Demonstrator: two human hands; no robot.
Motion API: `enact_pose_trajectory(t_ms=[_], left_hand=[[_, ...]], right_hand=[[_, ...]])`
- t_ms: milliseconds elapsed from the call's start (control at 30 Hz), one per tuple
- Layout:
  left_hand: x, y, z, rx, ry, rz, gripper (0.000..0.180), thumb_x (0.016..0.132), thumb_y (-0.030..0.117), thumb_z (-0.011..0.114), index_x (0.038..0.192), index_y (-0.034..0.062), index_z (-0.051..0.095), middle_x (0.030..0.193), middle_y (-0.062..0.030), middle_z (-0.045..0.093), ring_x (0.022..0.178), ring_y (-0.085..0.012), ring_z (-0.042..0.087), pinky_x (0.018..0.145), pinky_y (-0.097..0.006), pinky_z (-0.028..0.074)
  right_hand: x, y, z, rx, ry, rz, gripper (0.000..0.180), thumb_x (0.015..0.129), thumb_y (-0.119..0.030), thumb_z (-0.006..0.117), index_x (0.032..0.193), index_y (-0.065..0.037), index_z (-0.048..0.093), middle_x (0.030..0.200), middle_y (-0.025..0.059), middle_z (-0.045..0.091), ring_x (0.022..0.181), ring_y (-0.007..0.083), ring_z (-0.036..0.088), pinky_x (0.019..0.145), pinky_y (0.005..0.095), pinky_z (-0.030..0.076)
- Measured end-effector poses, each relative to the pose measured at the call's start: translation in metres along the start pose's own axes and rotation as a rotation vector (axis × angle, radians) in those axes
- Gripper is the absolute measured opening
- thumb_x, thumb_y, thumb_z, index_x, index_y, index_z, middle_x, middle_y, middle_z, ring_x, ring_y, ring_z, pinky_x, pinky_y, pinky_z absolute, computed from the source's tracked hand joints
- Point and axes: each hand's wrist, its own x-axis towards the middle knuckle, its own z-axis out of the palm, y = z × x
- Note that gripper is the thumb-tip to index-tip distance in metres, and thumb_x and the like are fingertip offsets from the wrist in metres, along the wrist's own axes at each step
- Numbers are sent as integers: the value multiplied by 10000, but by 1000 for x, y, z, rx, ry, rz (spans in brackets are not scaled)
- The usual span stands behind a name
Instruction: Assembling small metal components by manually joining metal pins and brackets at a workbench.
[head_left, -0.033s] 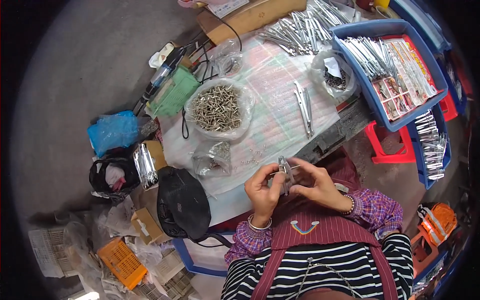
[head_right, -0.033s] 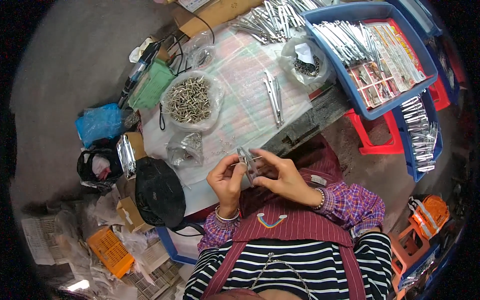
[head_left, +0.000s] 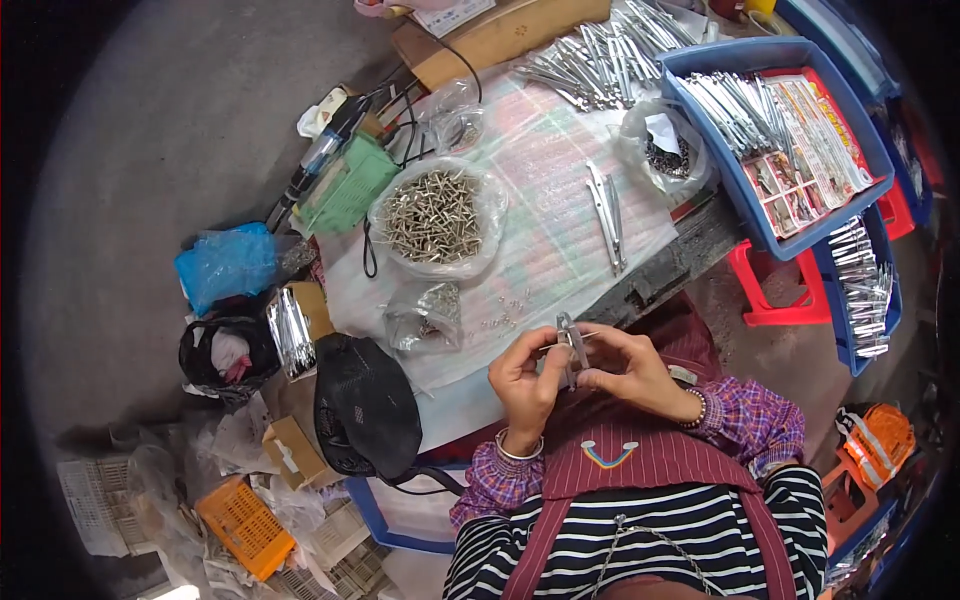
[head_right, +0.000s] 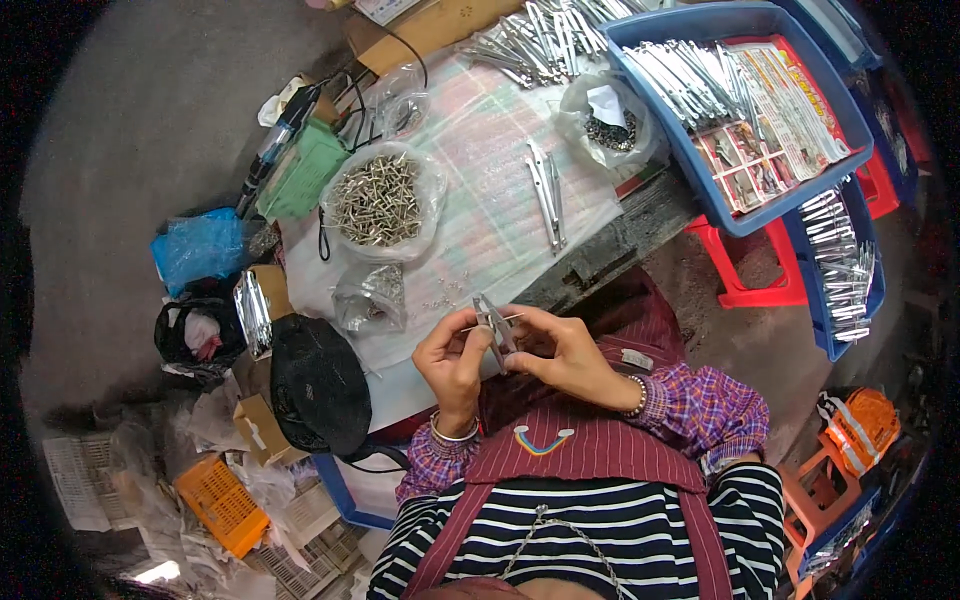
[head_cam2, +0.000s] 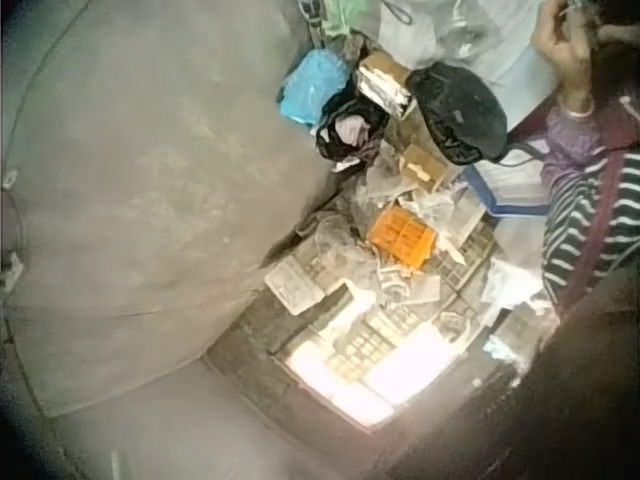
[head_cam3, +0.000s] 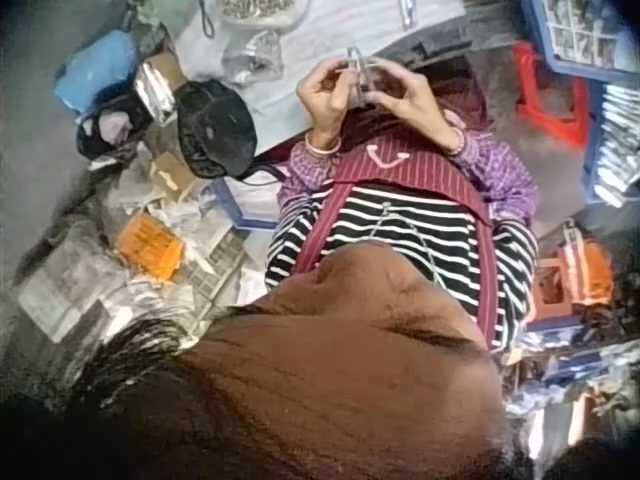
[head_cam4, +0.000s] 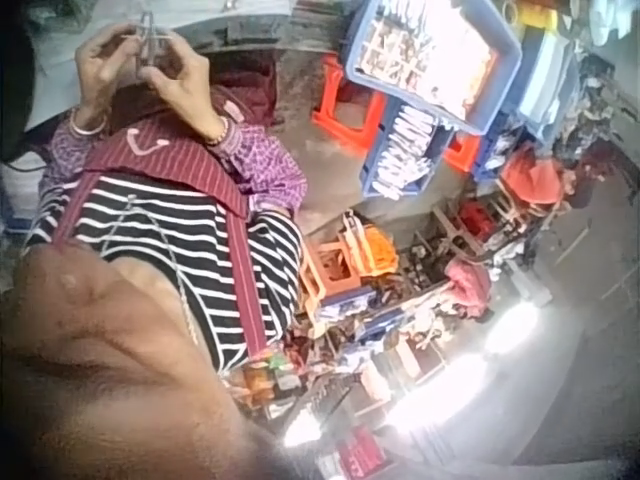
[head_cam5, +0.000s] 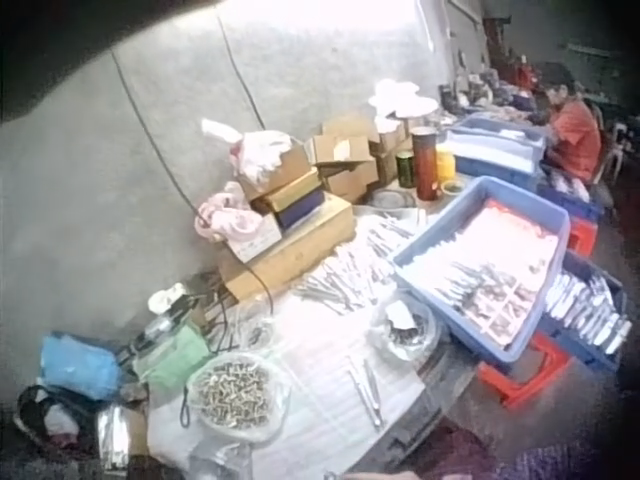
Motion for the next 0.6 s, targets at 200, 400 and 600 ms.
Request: enact_pose_trajectory(t_ms=[200, 400, 600], left_hand=[[-7, -1, 4, -38, 26, 48, 154, 776, -39, 619, 925, -73, 620, 804, -53, 630, 706, -94, 577, 649, -209, 465], [-11, 1, 10, -8, 16, 33, 163, 784, -34, 624, 943, -70, 616, 835, -58, 628, 724, -100, 580, 657, -221, 466], [2, -5, 9, -170, 1, -134, 157, 816, -21, 614, 966, -65, 604, 839, -49, 618, 743, -96, 580, 672, -213, 471]], right_hand=[[-5, 6, 3, -211, 108, -201, 240, 769, 14, 652, 1001, 58, 608, 857, 49, 633, 786, 68, 582, 656, 217, 484], [0, 23, 5, -95, 165, -199, 197, 777, 4, 648, 967, 52, 621, 810, 35, 639, 720, 66, 590, 615, 199, 476], [6, 13, -2, 50, 96, 42, 200, 791, -19, 649, 977, 46, 617, 755, 16, 633, 686, 58, 581, 597, 202, 478]])
